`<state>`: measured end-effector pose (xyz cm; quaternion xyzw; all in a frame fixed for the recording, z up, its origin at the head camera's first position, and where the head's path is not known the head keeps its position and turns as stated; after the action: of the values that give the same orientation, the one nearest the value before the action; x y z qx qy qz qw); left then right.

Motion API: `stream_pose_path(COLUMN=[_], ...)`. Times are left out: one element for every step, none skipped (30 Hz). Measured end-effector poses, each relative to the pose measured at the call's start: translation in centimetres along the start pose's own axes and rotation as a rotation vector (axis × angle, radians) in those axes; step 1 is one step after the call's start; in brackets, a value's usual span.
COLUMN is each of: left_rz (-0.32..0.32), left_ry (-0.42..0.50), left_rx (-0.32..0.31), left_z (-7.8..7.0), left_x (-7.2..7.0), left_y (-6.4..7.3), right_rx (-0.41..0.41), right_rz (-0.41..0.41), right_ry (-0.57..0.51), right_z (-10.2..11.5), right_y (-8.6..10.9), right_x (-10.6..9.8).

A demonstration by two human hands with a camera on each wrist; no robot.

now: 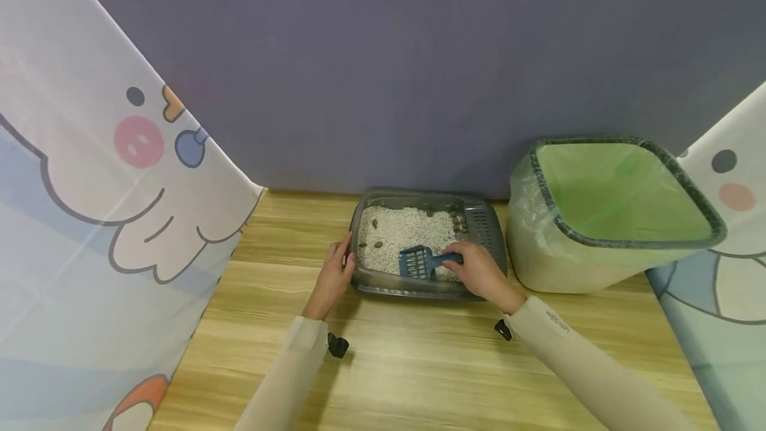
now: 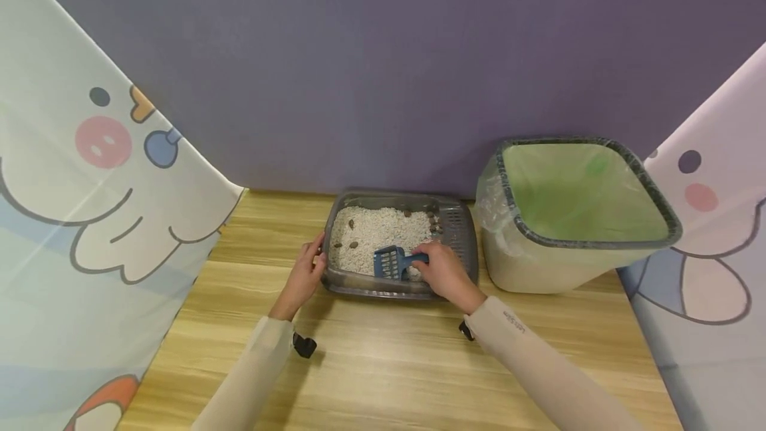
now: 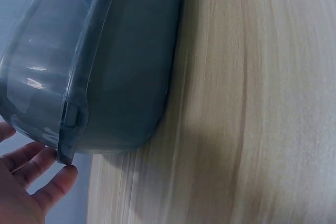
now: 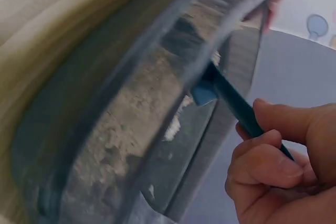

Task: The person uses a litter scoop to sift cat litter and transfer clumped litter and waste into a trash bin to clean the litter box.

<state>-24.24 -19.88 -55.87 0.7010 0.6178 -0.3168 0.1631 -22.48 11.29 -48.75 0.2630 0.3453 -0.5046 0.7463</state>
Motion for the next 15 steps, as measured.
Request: stream_pose_path(left_rz=[-0.004,-0.007,-0.008,-0.011,-0.015,-0.018,-0.021,-0.023,-0.025,-0.03,-0.032,-0.031,-0.029,-0.026,-0.024], left_ry=[0.003,0.003,0.003,-0.001,-0.006,-0.011,-0.016,-0.021,-0.025,-0.03,-0.03,-0.032,-0.036,-0.038,-0.039], left_rx=[0.005,0.011,0.016,0.021,0.024,0.025,0.025,0.024,0.024,0.023,0.019,0.014,0.013,0.013,0.013], left_z=[0.0,-0.1,-0.1,-0.1,-0.1,-0.2,-0.1,-0.2,-0.2,-0.2,-0.1,-0.1,-0.1,-0.2,-0.2], left_x=[0.0,0.0,0.1,0.1,0.0,0.0,0.0,0.0,0.0,-0.1,-0.1,0.0,0.0,0.0,0.0], left_y=[-0.1,-0.1,-0.2,-0.2,-0.2,-0.2,-0.3,-0.2,-0.2,-0.2,-0.1,-0.1,-0.1,-0.1,-0.1], right_rx=[-0.003,0.003,0.001,0.004,0.001,-0.001,0.002,0.003,-0.004,-0.011,-0.016,-0.02,-0.023,-0.025,-0.028], right_rz=[0.011,0.022,0.034,0.047,0.059,0.069,0.078,0.086,0.09,0.1,0.112,0.124,0.135,0.152,0.169], right_ry=[0.002,0.005,0.006,0.011,0.022,0.034,0.04,0.049,0.062,0.066,0.064,0.064,0.063,0.061,0.059], right_z=[-0.1,-0.1,-0.1,0.0,0.0,0.1,0.2,0.3,0.5,0.6,0.7,0.9,1.1,1.2,1.3], right_y=[-0.1,-0.3,-0.5,-0.6,-0.8,-1.0,-1.2,-1.4,-1.6,-1.9,-2.1,-2.3,-2.5,-2.7,-2.9], right_x=[0.3,0.6,0.8,1.0,1.3,1.5,1.7,2.0,2.2,2.5,2.8,3.1,3.4,3.6,3.9])
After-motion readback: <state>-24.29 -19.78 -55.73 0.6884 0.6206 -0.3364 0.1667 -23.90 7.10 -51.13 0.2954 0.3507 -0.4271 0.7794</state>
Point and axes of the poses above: each hand's wrist, its own y-axis away from the middle knuckle, its own x-axis out of the palm, z = x × y, the point moved 1 cm from there along -y, towards the middle knuckle, and after that the axes turned 5 degrees about z, right-handed, at the moved point
